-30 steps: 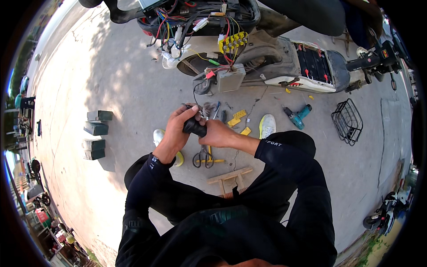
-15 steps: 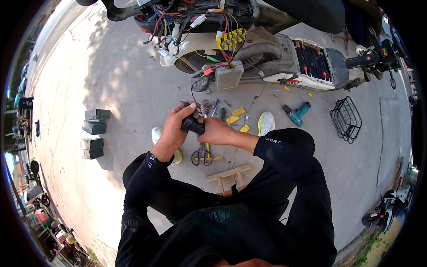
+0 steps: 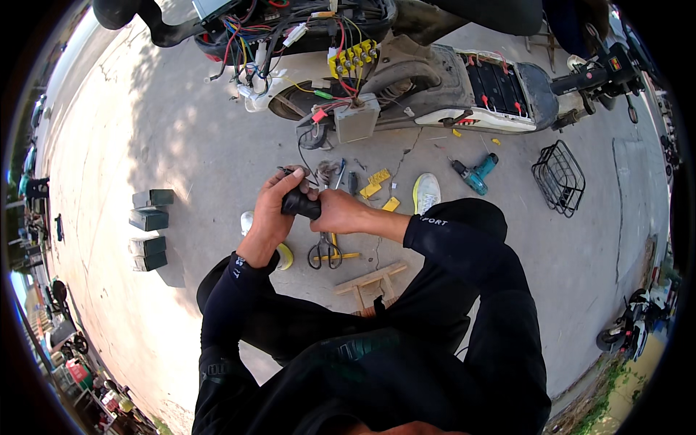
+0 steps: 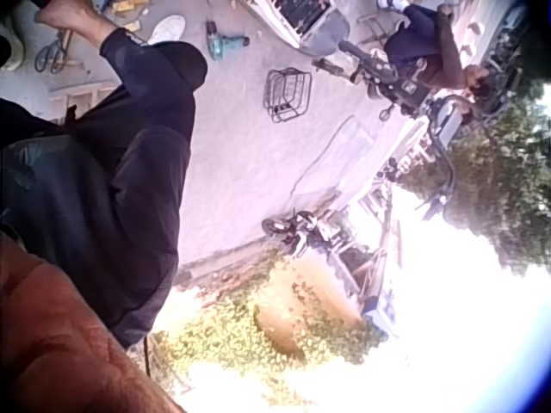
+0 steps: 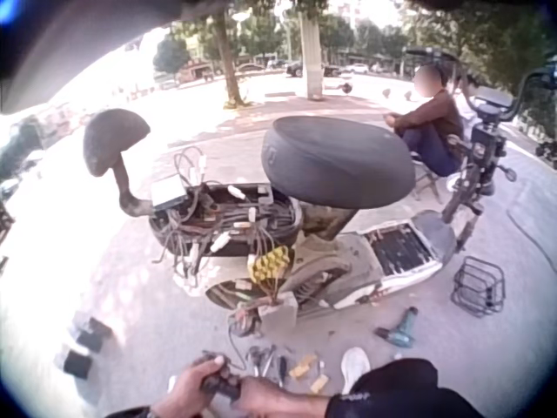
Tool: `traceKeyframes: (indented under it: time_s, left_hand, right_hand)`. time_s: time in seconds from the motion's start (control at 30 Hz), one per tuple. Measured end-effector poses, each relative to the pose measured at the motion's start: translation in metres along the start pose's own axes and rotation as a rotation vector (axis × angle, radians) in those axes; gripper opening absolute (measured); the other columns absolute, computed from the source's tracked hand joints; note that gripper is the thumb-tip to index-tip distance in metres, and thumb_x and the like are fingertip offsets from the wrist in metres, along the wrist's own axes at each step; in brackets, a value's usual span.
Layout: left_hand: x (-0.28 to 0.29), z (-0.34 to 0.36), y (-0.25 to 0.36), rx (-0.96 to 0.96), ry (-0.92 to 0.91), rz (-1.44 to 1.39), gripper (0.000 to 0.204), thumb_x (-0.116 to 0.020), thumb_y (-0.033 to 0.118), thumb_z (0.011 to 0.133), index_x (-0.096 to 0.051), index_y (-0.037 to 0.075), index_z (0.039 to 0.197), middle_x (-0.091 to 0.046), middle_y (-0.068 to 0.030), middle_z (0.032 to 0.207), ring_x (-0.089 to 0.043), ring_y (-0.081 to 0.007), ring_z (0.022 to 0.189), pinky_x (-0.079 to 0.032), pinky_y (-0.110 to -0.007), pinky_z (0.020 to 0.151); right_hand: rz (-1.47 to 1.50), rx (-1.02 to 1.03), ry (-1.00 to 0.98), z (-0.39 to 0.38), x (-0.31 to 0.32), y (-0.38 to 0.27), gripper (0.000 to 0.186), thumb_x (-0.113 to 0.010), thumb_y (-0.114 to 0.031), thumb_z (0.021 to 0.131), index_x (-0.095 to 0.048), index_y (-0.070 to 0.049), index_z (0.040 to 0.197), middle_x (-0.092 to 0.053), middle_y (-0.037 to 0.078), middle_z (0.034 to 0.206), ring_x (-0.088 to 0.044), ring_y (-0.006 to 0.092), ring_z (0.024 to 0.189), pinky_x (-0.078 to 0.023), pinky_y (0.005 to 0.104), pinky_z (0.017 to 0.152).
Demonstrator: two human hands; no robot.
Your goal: The person sits on the ground and works on the exposed wiring of a scooter. They use a multimeter to test electrical connections and a screwdriver to adjust components within the wiring harness. The person repeatedly probes wires and checks the multimeter display throughout the clip.
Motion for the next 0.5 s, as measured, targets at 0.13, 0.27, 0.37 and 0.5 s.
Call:
traceKeyframes:
  time_s: [0.13,0.27,0.37,0.5]
  left_hand:
    - [-0.0013,-0.0006,0.0023,0.012,0.017,0.027,0.015,-0.065,0.016,0.094,-0.057,0.004,0.101,-0.056,-0.0057,0.079,-0.058,-0.0224,0.076,-0.048,-0.037,0.078]
    - [0.003,0.0006,0.0016,0.014,0.012,0.047,0.017,-0.065,0.017,0.094,-0.057,0.003,0.1,-0.057,-0.0055,0.08,-0.06,-0.0231,0.078,-0.049,-0.037,0.076]
    - [0.0051,0.0005,0.0017,0.002,0.0,0.054,0.019,-0.066,0.018,0.094,-0.057,0.003,0.1,-0.057,-0.0053,0.08,-0.061,-0.0227,0.078,-0.049,-0.036,0.077]
    - [0.0034,0.0005,0.0019,0.002,0.003,0.065,0.02,-0.066,0.019,0.093,-0.057,0.003,0.101,-0.058,-0.0052,0.08,-0.061,-0.0227,0.078,-0.049,-0.036,0.077]
  right_hand:
    - [0.004,0.006,-0.007,0.0018,-0.0012,0.0009,0.04,-0.073,-0.027,0.065,-0.067,0.006,0.086,-0.07,0.026,0.084,-0.071,0.0375,0.082,-0.056,0.0411,0.076]
    - [0.005,0.01,0.0,0.0025,-0.0015,0.0007,0.039,-0.073,-0.028,0.066,-0.067,0.006,0.086,-0.07,0.025,0.084,-0.071,0.037,0.082,-0.056,0.041,0.076]
    - [0.009,0.012,0.009,0.0028,-0.0021,0.0009,0.036,-0.073,-0.027,0.067,-0.066,0.005,0.083,-0.069,0.022,0.081,-0.07,0.0355,0.079,-0.055,0.0409,0.073]
    - [0.009,0.009,0.009,0.0033,-0.002,0.002,0.037,-0.073,-0.027,0.067,-0.066,0.005,0.084,-0.07,0.022,0.081,-0.07,0.0354,0.08,-0.055,0.0406,0.073]
Point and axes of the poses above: each hand's wrist, its own z-axis towards the middle knuckle, its own x-axis out of the back of the hand, y = z × x, the point moved 4 cm from there along z, towards the middle knuckle
